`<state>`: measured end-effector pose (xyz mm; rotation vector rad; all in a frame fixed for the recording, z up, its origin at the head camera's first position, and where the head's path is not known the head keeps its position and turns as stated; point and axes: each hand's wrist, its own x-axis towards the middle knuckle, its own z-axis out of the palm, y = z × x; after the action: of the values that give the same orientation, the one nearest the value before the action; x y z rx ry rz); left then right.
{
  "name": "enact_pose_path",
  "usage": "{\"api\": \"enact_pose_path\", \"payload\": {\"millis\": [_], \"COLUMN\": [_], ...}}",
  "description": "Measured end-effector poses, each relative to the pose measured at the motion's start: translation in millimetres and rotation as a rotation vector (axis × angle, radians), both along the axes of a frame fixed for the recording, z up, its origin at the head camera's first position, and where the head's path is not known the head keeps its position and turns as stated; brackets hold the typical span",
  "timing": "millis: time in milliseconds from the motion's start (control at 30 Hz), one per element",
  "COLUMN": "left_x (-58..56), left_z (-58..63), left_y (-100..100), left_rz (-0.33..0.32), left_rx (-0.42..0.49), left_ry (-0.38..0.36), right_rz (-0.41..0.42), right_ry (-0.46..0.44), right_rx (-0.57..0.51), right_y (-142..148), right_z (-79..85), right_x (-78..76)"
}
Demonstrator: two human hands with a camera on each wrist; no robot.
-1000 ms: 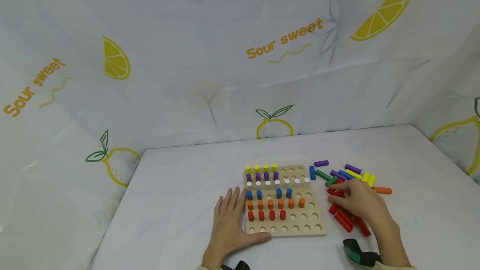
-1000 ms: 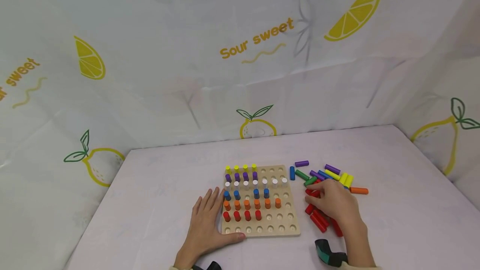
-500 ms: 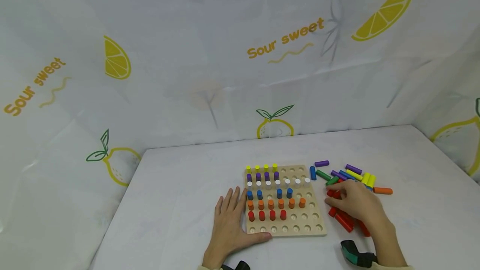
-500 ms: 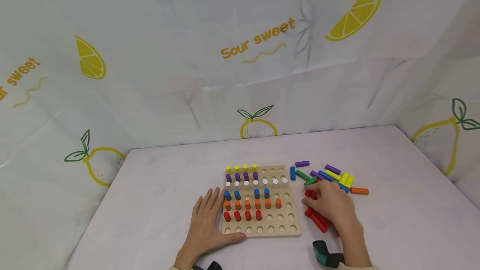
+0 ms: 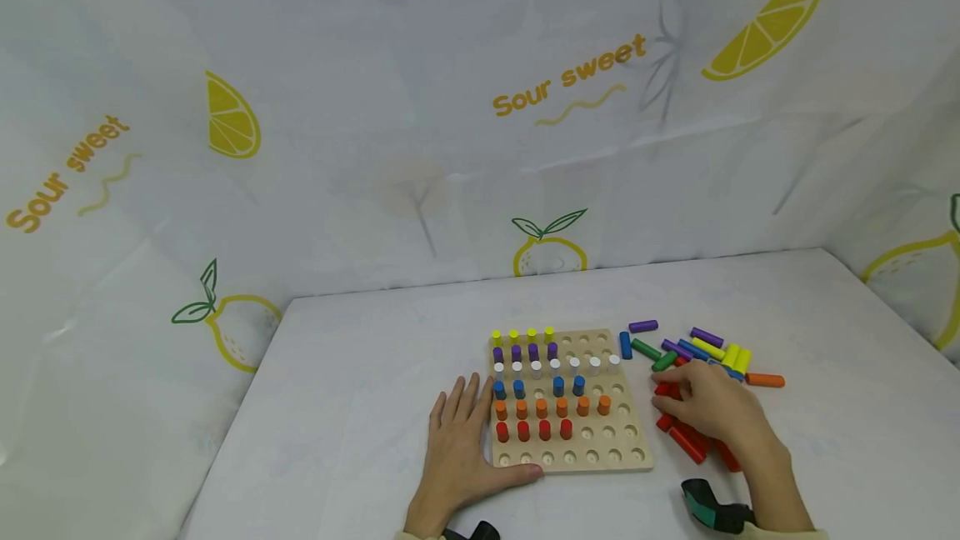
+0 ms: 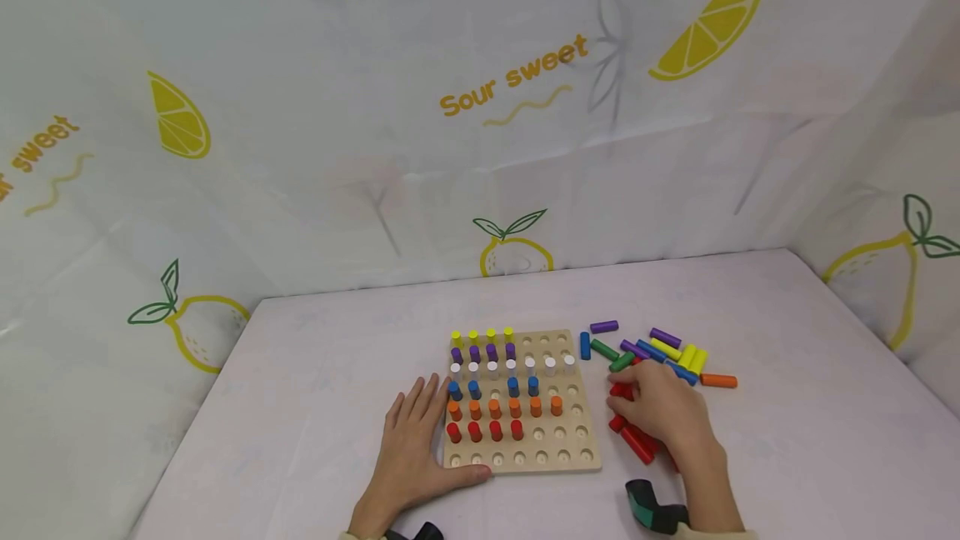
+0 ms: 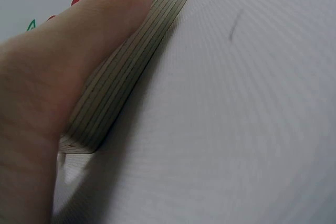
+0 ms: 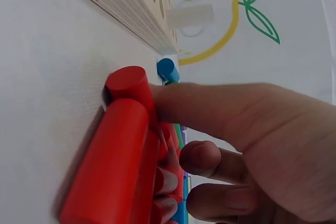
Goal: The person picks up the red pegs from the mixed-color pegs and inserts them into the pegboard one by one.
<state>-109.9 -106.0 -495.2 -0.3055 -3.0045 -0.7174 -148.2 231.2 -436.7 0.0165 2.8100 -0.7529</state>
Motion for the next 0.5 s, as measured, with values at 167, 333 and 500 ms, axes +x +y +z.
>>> {"api": "enact_pose_path", "payload": {"millis": [167, 333, 500], "left_x": [-0.2, -0.1, 0.1], "left_z": [-0.4, -0.3, -0.7], "left_y": [0.0, 0.0, -0.1], "left_rz": [-0.003, -0.002, 0.001], "left_rx": [0.004, 0.004, -0.001], "left_ry": [0.001, 0.001, 0.003], "right_rz": [-0.006, 0.008, 0.024], "right_ry": [-0.02, -0.01, -0.002], "right_rx": [-0.012, -0.003, 0.012], "right_y": [1.2, 0.6, -0.3], "right_z": [0.1, -0.4, 0.3], "right_x": [-0.3, -0.4, -0.2]}}
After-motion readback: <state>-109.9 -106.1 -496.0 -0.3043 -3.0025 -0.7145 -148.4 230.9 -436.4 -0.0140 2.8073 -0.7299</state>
